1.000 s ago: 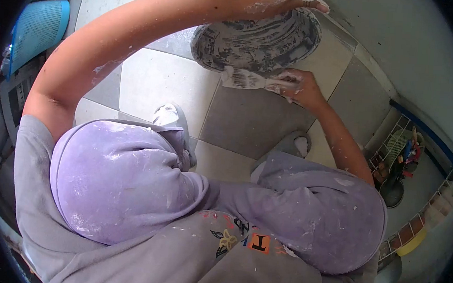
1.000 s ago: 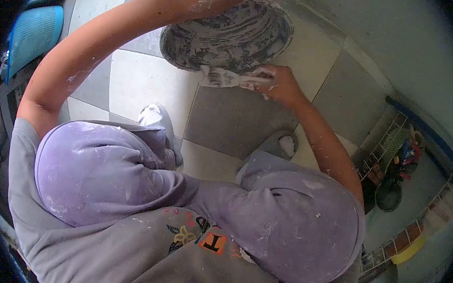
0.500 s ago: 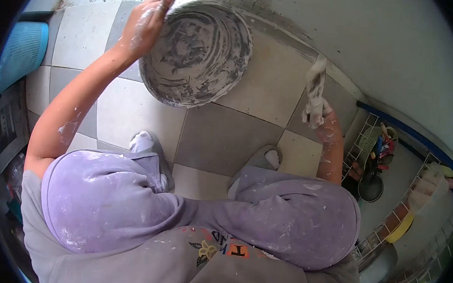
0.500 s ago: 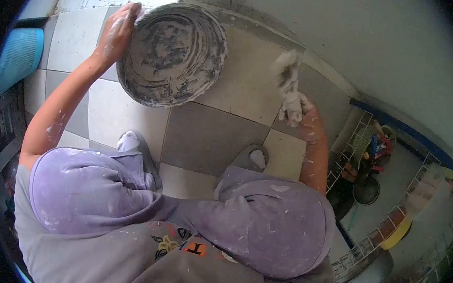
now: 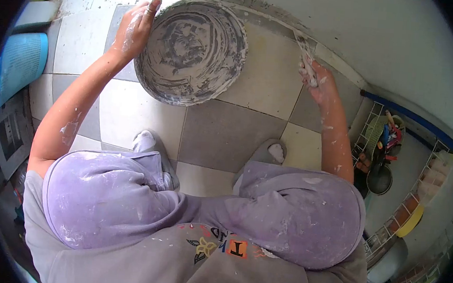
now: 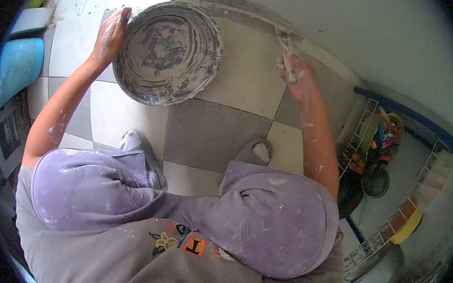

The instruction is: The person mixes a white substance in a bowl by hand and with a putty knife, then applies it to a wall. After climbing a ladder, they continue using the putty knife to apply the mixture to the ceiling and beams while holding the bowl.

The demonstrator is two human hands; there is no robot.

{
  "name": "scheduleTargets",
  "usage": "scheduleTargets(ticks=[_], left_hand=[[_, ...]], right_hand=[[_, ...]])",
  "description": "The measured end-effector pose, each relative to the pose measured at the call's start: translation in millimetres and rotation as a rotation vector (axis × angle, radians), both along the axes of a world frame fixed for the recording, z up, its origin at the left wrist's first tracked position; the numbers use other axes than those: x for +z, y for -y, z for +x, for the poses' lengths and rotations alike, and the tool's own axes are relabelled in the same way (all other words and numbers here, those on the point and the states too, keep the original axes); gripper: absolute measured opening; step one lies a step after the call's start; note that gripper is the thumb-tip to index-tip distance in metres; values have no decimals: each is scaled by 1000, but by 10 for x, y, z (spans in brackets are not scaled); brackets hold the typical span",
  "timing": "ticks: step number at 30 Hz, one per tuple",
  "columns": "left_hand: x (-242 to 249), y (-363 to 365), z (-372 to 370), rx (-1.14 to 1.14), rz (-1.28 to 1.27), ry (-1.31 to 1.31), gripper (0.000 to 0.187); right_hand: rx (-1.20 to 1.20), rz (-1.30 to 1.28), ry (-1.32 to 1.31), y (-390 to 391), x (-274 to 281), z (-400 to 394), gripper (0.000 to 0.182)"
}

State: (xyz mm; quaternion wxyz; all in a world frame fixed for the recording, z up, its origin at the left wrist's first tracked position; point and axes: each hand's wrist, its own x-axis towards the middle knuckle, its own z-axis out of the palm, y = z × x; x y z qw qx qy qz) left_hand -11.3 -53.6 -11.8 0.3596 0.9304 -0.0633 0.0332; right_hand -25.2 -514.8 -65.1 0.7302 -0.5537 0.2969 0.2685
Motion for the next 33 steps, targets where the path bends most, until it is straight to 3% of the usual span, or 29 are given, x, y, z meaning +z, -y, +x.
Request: scheduleTargets(ticks=[4,7,9,11,13,16,19,22,28,31,33], left_hand=[[27,-19,-16,4,8,-50,63],[23,-17,-49,16,-31,-62,61],[38,-21,-63,45,-18,-110,59],[43,-28,-70,53,-15,-129,58],[31,-30,-77,44,-27,-119,57],[4,-74,-51,41,44,-133,57],[24,-59,-51,41,36,-136,59],[16,-24,-52,10,-25,-44,60],[27,-24,-39,40,-1,-110,60],[15,-38,-45,25,-2,-94,60],[34,-30,-55,18,-13,-100,59]], right_hand=[[-59,-63,-60,-129,113,416,26],[-180,183,-77,-57,147,807,26],[36,12,213,-9,209,890,27],[16,91,218,-13,384,955,29],[-234,418,-62,-67,664,1002,31],[-297,378,38,-136,828,766,34],[-260,104,22,-251,908,508,35],[-166,194,-146,-92,715,459,30],[-209,323,-104,-138,206,671,22],[-306,150,-67,-266,313,777,23],[-63,19,168,29,57,910,24]])
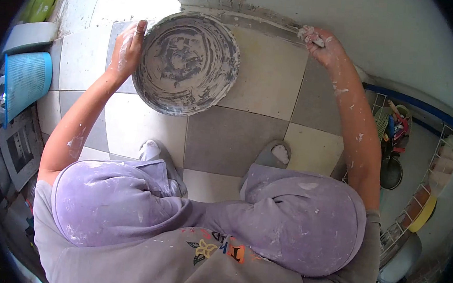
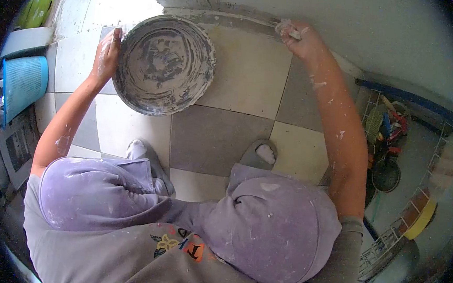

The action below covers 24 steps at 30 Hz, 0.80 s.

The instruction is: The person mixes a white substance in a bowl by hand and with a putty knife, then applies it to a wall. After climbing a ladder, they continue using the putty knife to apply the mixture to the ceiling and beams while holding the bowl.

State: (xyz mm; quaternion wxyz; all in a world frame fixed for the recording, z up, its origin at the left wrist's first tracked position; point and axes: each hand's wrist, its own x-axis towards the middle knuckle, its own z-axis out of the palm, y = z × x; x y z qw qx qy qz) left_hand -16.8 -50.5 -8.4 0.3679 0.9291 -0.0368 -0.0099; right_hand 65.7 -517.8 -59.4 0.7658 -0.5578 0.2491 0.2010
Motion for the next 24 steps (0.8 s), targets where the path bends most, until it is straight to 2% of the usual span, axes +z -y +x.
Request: scheduleTargets(ticks=[2,4,10,13,16,18,20,22,24], left_hand=[[-7,-15,-18,16,0,-29,59],[-27,-46,-34,50,8,-72,58],[-49,-27,-4,86,21,-79,60],[-44,-20,4,67,23,-38,62],[-60,-42,5,27,44,-3,63],[-41,-39,6,30,42,-19,63],[-37,-20,1,27,35,-14,63],[-38,-1,7,22,23,21,62],[3,24,-8,22,16,19,62]], right_hand=[[-1,89,12,109,-40,43,26],[-238,419,-187,72,260,58,27],[-164,330,-177,-91,762,-134,26],[-196,41,-144,-234,985,-323,24],[-150,303,-478,223,532,-244,21],[72,46,-247,430,4,-175,20],[286,-106,-80,552,-324,-28,18],[488,-212,108,576,-456,138,17],[623,-441,470,510,-440,269,23]])
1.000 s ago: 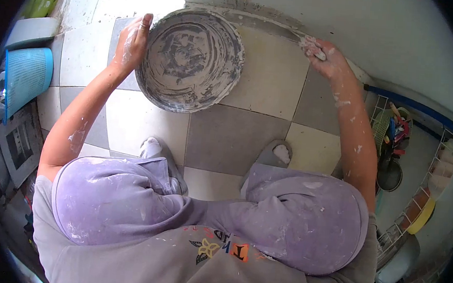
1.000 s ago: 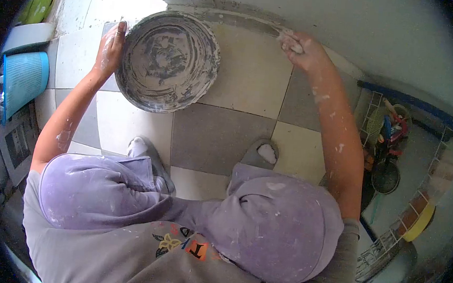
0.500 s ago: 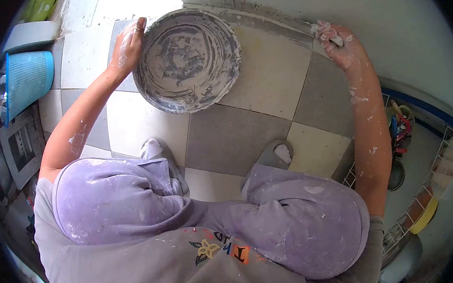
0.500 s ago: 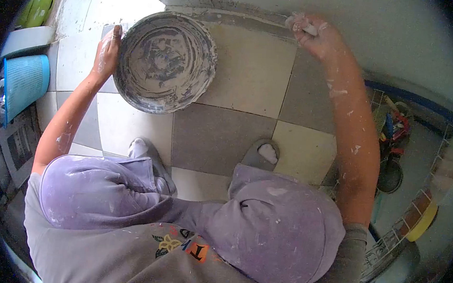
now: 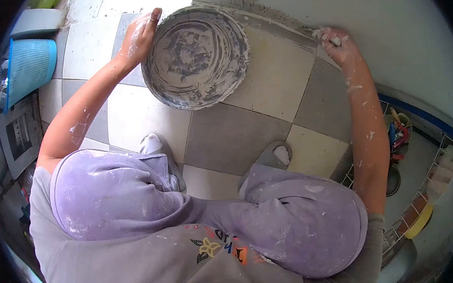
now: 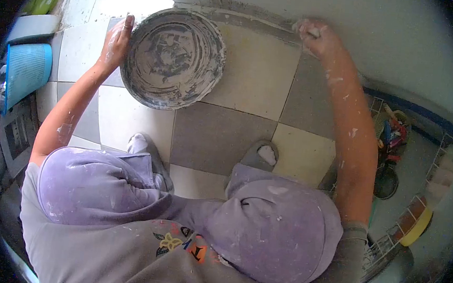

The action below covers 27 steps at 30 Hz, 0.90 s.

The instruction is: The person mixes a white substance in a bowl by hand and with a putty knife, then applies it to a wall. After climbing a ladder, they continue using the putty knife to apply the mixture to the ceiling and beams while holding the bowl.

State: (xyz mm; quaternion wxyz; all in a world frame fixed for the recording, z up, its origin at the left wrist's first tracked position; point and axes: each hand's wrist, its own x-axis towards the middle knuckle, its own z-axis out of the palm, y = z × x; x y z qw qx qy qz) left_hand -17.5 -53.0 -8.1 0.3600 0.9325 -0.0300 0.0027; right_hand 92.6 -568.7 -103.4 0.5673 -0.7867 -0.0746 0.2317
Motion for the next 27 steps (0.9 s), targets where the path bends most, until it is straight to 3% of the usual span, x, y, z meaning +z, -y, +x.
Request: scheduleTargets(ticks=[2,4,6,9,12,15,17,19,21,27], left_hand=[[21,-10,9,-11,-1,5,63],[-10,-38,-22,-19,-2,7,63],[24,-15,-56,10,-22,-12,63],[-38,-59,-13,70,28,-112,65],[-92,-101,52,91,45,-141,66],[-38,-6,36,72,11,-61,66],[-6,24,3,62,4,-13,65],[-6,10,3,52,-6,-15,64],[-21,-1,-2,37,0,-24,63],[32,-13,-20,28,19,-50,61]], right_hand=[[-280,227,-81,-207,318,31,29],[-981,842,-750,-508,874,-123,32],[-713,836,-718,-126,735,-35,32],[-449,586,-542,102,609,-147,31],[-511,508,-533,139,729,-349,30],[-526,715,-861,58,815,-429,30],[-526,697,-957,-34,658,-416,32],[-573,483,-845,-197,308,-310,37],[-391,389,-633,-369,144,-120,28],[-468,734,-703,-392,-5,270,18]])
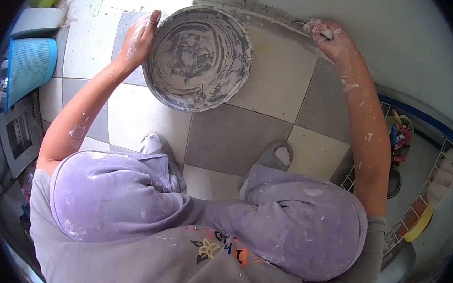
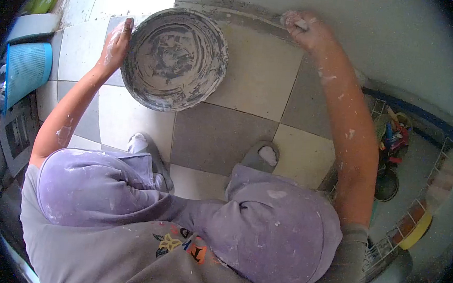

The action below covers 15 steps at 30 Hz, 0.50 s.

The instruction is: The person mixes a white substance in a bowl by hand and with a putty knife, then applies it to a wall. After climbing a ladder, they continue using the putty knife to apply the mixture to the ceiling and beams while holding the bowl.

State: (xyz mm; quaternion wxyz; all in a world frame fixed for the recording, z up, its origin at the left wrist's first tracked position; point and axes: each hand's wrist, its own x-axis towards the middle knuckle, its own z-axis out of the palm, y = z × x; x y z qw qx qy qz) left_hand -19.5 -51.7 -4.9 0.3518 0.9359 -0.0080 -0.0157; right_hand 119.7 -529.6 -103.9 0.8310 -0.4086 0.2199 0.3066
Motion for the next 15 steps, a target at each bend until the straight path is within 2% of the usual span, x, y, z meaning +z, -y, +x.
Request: scheduleTargets(ticks=[2,4,6,8,9,11,12,14,15], left_hand=[[-89,-71,-24,-14,-15,8,62],[-100,-85,-37,12,-24,-41,63],[-129,-102,4,39,-13,-83,64],[-184,-147,34,75,23,-130,66],[-158,-130,27,65,29,-103,66],[-77,-48,15,56,47,-56,67],[-47,-43,10,25,54,-30,66],[-121,-55,53,-7,22,85,67],[-147,-47,48,-25,9,140,67]], right_hand=[[-110,20,-50,-137,356,-125,17],[-321,-5,-101,-481,962,-346,16],[84,-421,316,-124,523,-198,23],[186,-470,379,82,439,-175,30],[83,-311,236,104,518,-263,33],[12,-212,138,34,747,-517,39],[40,-272,181,-17,938,-713,41],[133,-216,158,-110,1274,-968,43],[194,-100,90,-142,1424,-1054,43]])
